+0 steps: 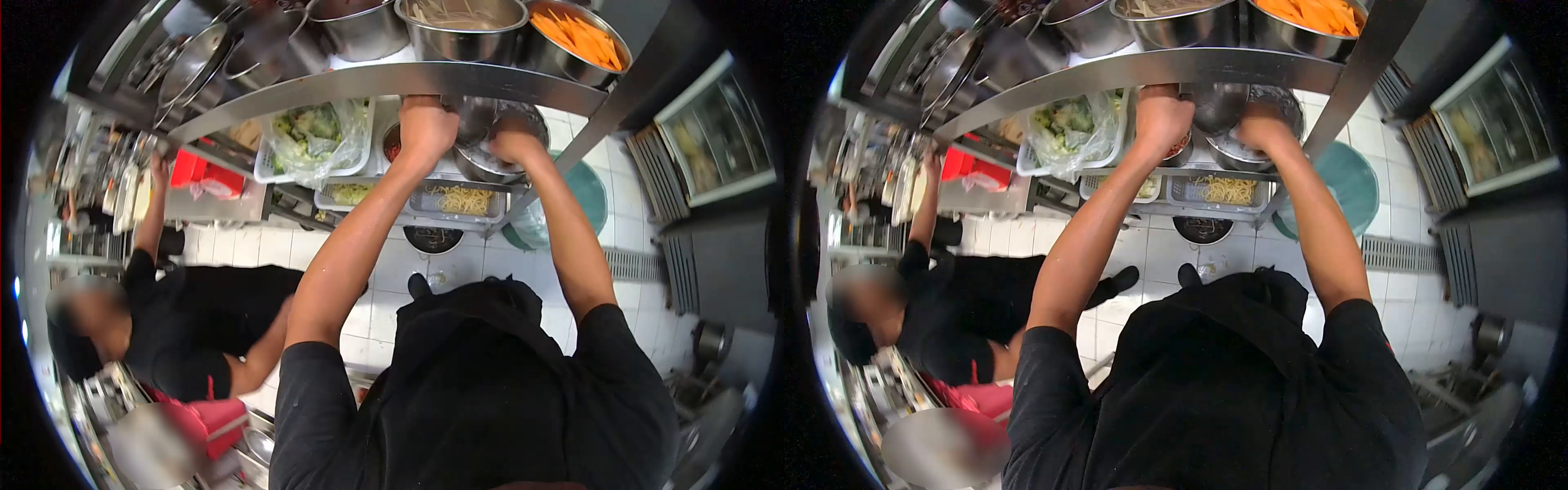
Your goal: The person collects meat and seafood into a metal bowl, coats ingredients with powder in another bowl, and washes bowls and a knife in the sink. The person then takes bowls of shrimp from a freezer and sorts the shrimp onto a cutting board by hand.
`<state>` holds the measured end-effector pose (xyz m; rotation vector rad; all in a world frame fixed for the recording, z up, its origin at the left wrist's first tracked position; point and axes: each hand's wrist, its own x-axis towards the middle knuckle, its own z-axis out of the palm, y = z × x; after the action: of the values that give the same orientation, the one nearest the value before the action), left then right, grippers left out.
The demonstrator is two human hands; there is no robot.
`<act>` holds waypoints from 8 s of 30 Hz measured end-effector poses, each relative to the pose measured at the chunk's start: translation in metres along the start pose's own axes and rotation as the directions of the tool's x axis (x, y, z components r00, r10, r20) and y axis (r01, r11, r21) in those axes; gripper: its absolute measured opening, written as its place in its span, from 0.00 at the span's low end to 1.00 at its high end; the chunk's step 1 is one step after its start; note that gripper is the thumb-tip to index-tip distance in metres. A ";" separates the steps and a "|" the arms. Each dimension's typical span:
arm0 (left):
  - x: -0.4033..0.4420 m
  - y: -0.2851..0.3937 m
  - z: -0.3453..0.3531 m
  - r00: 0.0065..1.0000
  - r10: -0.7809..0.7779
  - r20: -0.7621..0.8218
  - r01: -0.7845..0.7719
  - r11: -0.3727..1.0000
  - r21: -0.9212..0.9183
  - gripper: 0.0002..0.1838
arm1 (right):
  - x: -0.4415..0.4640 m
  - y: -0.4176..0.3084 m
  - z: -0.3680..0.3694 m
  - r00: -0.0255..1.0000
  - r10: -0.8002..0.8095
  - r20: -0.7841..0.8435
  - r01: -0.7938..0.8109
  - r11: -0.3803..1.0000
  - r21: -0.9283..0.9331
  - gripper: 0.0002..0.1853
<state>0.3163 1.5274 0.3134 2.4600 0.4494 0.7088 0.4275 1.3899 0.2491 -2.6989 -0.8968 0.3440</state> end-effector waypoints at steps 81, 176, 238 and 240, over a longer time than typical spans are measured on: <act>-0.090 -0.070 -0.123 0.738 -0.559 0.378 0.631 0.375 -0.679 0.07 | 0.055 0.038 0.092 0.862 -0.032 0.506 -0.464 -0.456 0.760 0.15; -0.295 -1.024 -0.891 0.505 -0.795 0.337 0.494 -0.054 -0.868 0.08 | 0.099 -1.289 0.449 0.816 -0.500 0.289 0.280 0.780 0.559 0.18; -0.017 -1.795 -0.883 0.747 -0.628 0.218 0.516 0.755 0.406 0.23 | 0.159 -1.646 0.706 0.652 0.468 0.596 -0.754 0.322 0.572 0.15; -0.023 -1.801 -0.874 0.768 -0.593 0.240 0.481 0.782 0.396 0.22 | 0.160 -1.651 0.706 0.687 0.442 0.577 -0.725 0.350 0.594 0.16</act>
<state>-0.4922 3.3101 -0.1049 2.4635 1.1455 -0.0647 -0.5661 2.8887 0.1148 -1.9571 0.2946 1.0784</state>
